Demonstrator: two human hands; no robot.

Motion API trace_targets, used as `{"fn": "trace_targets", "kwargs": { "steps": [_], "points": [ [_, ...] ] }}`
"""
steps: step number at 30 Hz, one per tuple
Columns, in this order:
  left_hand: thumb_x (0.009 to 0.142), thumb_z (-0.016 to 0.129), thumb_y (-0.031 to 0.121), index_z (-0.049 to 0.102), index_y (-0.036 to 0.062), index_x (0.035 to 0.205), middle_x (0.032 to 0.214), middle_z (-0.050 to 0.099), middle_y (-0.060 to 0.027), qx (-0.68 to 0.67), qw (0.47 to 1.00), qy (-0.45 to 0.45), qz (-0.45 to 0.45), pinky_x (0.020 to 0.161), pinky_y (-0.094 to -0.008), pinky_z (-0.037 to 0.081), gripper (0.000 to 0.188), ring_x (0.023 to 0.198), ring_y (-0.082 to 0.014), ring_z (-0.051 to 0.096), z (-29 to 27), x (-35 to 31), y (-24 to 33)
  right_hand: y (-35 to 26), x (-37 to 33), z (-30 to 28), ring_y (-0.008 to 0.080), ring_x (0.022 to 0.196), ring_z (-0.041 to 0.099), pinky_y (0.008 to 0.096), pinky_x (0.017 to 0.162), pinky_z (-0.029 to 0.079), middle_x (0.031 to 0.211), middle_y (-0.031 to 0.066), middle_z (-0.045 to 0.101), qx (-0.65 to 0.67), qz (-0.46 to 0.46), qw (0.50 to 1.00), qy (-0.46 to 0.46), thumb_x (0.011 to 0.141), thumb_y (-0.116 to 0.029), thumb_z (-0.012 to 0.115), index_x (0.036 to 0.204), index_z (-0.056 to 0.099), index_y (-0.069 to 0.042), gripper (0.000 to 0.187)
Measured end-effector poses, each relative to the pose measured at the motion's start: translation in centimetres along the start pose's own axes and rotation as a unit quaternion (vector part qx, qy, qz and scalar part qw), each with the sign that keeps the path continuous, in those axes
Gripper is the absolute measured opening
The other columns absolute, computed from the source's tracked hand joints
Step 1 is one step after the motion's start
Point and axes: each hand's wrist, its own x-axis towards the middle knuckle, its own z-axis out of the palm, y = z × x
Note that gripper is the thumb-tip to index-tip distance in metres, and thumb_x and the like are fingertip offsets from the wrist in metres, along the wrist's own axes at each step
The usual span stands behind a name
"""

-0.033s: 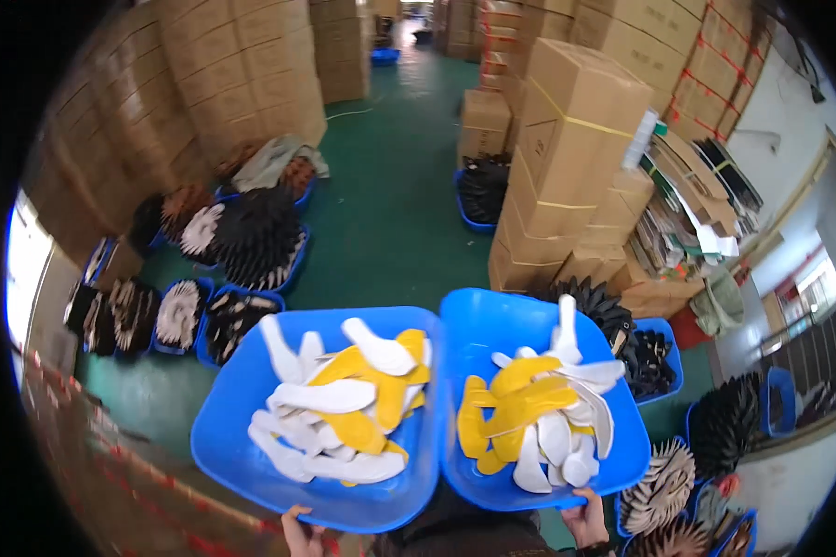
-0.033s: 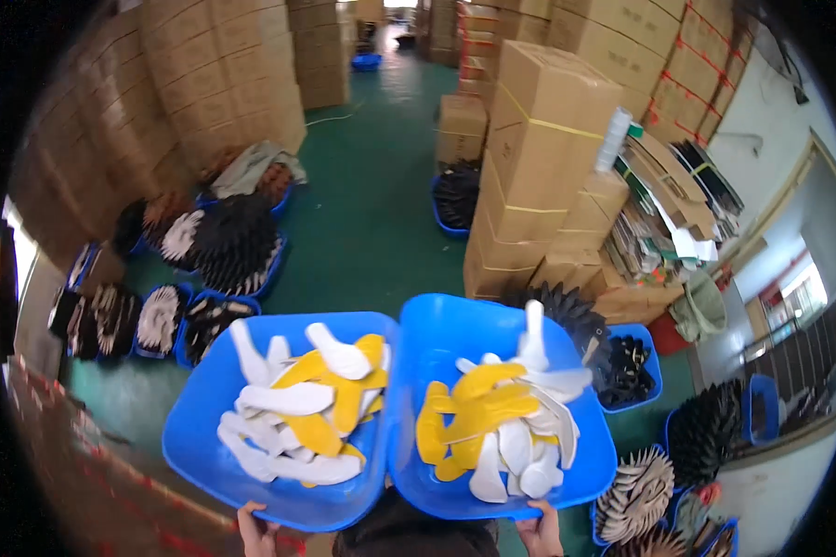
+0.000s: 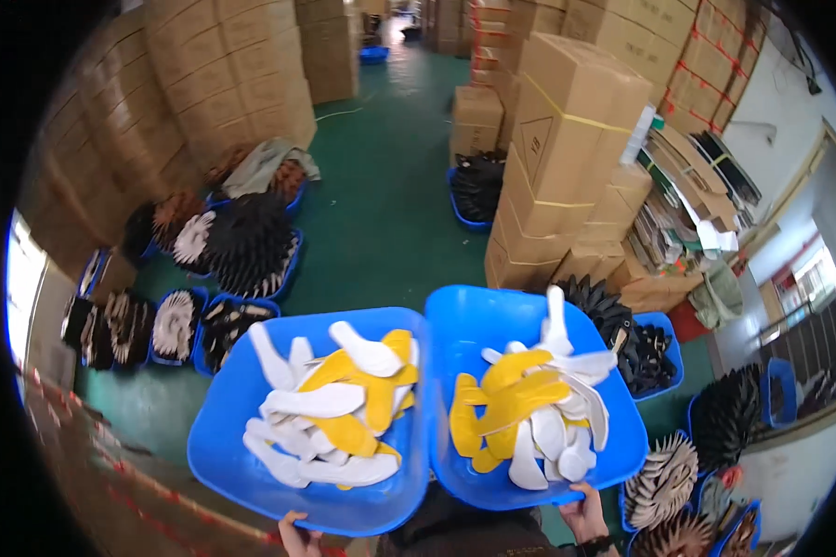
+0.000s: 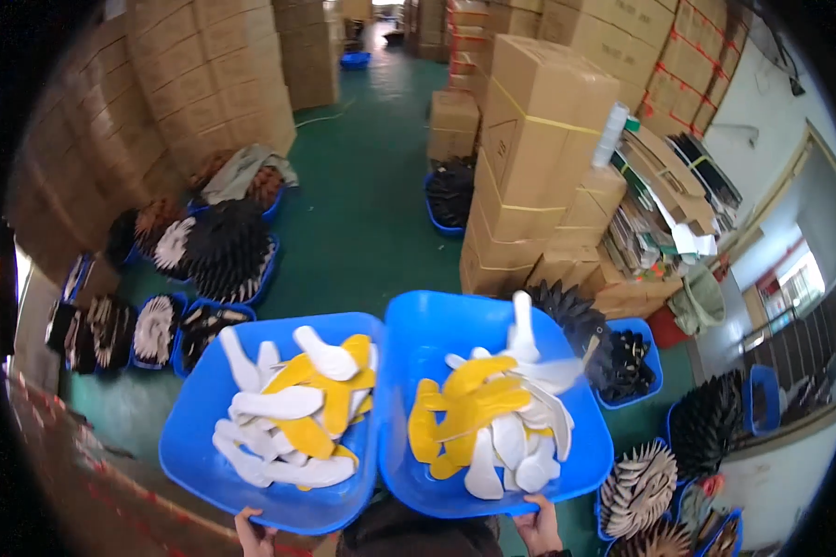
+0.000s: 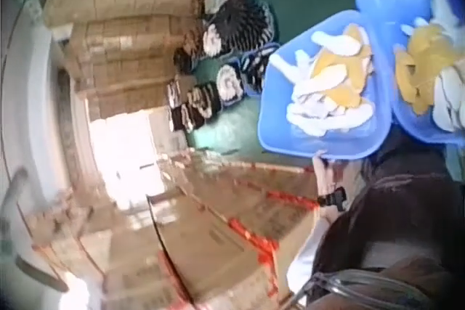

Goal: Picking up shoe soles, feeding them through a press machine, and then collecting and transporting bins of soles to another part of the factory.

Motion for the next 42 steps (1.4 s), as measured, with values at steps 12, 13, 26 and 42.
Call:
{"fn": "trace_targets", "kwargs": {
  "steps": [12,13,26,42],
  "points": [
    [0.078,0.060,0.005,0.052,0.0047,0.099,0.099,0.054,-0.0085,-0.112,0.942,0.147,-0.280,0.069,-0.0323,0.048,0.022,0.088,-0.0188,0.053,0.3,28.4,-5.4,4.5,24.9,38.5,0.0089,0.044,0.043,0.0215,0.038,0.032,0.064,-0.0011,0.050,-0.160,0.059,0.985,-0.008,0.073,-0.002,0.059,0.082,0.050,-0.007,0.014],
    [0.078,0.060,0.005,0.052,0.0046,0.099,0.099,0.054,-0.0086,-0.115,0.939,0.162,-0.281,0.069,-0.0323,0.048,0.023,0.088,-0.0188,0.053,1.4,30.7,-5.6,4.5,26.3,41.9,0.0093,0.044,0.043,0.0210,0.038,0.032,0.064,-0.0006,0.052,-0.155,0.057,0.986,0.006,0.072,-0.001,0.059,0.083,0.052,-0.007,0.014],
    [0.078,0.061,0.004,0.052,0.0042,0.100,0.101,0.054,-0.0095,-0.122,0.936,0.196,-0.267,0.071,-0.0335,0.048,0.024,0.089,-0.0198,0.053,12.1,73.1,-8.9,4.6,47.0,79.7,0.0169,0.064,0.056,0.0290,0.051,0.042,0.079,0.0019,0.059,-0.167,0.002,0.986,0.012,0.070,-0.003,0.061,0.093,0.056,-0.010,0.025],
    [0.078,0.062,0.004,0.051,0.0036,0.102,0.102,0.054,-0.0106,-0.177,0.963,0.161,-0.126,0.073,-0.0349,0.048,0.027,0.091,-0.0209,0.053,46.0,137.9,-9.5,-7.3,76.3,127.0,0.0225,0.084,0.058,0.0347,0.070,0.049,0.101,0.0064,0.060,-0.103,-0.037,0.994,-0.023,0.069,0.000,0.059,0.109,0.052,-0.004,0.041]
  ]
}}
